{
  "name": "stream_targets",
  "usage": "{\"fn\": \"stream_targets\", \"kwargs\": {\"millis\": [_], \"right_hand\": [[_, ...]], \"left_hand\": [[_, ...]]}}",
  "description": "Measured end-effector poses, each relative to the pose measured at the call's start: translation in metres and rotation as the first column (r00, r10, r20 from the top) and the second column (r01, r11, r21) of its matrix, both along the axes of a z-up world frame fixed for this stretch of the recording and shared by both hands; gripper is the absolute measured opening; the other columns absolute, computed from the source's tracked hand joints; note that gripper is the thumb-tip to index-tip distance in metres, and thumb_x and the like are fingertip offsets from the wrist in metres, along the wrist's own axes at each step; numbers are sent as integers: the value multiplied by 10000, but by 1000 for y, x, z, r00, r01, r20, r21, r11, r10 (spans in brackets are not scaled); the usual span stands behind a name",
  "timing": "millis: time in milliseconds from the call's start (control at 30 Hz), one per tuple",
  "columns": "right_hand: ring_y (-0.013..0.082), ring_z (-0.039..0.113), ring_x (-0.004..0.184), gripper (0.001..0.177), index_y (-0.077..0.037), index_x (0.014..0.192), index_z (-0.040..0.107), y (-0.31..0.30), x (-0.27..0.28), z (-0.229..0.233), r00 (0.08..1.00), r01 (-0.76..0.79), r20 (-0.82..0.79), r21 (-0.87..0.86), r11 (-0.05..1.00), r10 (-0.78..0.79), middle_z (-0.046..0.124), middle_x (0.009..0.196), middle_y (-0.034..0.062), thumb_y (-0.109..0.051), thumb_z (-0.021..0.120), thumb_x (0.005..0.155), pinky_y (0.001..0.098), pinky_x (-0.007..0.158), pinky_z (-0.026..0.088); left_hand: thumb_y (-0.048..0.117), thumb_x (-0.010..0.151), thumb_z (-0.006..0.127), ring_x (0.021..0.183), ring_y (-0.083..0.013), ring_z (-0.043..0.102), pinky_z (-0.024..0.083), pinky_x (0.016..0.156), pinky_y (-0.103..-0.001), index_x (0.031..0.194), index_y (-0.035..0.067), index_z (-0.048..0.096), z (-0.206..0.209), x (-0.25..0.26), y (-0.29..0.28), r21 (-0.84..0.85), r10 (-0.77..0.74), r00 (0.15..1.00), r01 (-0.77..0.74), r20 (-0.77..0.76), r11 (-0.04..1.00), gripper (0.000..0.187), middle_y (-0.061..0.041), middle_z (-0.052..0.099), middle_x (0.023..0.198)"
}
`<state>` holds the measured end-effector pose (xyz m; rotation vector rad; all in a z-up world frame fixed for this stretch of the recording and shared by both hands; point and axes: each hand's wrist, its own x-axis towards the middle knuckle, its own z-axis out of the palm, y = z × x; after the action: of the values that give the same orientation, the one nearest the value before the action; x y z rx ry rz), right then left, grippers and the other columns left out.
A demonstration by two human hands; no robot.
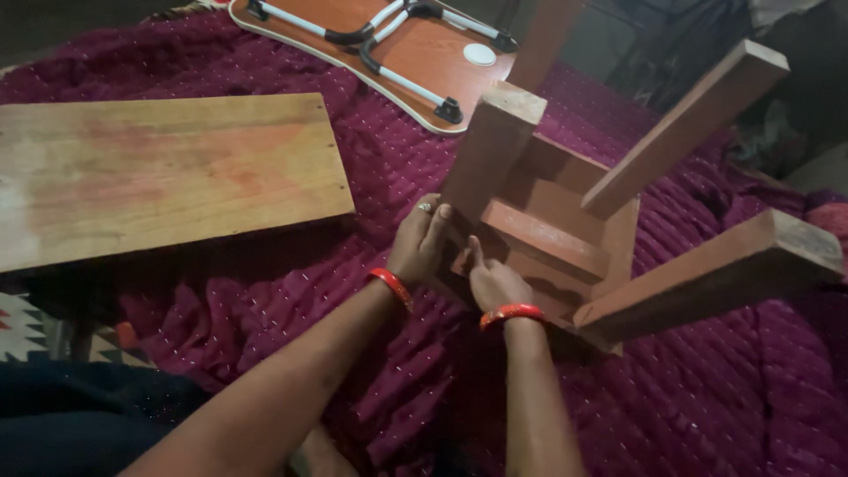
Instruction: The person works on a small wooden stool lying upside down on a bed, pulling and wiggling its legs and frame apart by hand, then uses a hammer to strike and loosen the joints, and continues handling the legs and a wooden board while repositioning the frame.
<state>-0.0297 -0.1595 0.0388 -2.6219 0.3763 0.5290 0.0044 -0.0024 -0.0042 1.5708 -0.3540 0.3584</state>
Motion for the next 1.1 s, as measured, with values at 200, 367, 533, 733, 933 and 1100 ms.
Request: {"fn": "stream_targets", "kwargs": {"millis": [200,367,533,733,933,1100], "right_hand": [[408,516,1400,1007,-29,1305,722,-24,13,-6,998,-20,-58,-76,997,16,596,1428,271,-786,148,970,490,1202,359],[385,420,1464,952,-74,1404,625,-57,0,8,989,9,-144,-176,984,-35,492,1517,239,-774,175,942,509,1224,298],[365,399,1463,947,-69,1435,549,-29,6,4,998,-24,-50,40,999,26,504,1501,231,-770,127,958,483,1226,273],[414,626,1274,953,-42,1349,663,-13,17,-5,999,-7,34,297,955,-3,698,1283,312,-766,195,942,492,1100,444],[401,595,1247,907,-29,1357,617,-37,11,4,986,-159,37,-49,986,161,640,1309,260,-780,359,920,502,1047,463],[353,622,1247,854,-29,1301,724,-43,7,31,976,-214,10,-92,972,216,685,1346,226,-738,389,962,464,1098,466]], "left_hand": [[489,1071,412,960,-216,695,546,865,-354,1177,12,615,2,1,3,22,-42,999,42,-20,999,530,-120,712,1002],[501,1075,392,943,-226,679,542,844,-364,1178,9,619,1,0,1,31,-45,999,46,-29,998,552,-117,697,987],[516,1076,381,916,-223,703,558,832,-359,1141,11,629,-1,2,1,45,-10,1000,10,-4,999,567,-110,699,976],[490,1075,390,893,-221,698,554,797,-354,1126,18,617,-4,4,1,41,-12,1000,12,-12,999,526,-111,689,951],[449,1076,427,910,-223,670,554,822,-357,1152,12,608,-8,3,1,-49,-50,999,49,-20,998,479,-121,688,970],[411,1088,431,956,-238,692,545,863,-364,1162,8,612,-7,4,-1,0,-3,1000,3,26,1000,448,-119,704,1003]]}}
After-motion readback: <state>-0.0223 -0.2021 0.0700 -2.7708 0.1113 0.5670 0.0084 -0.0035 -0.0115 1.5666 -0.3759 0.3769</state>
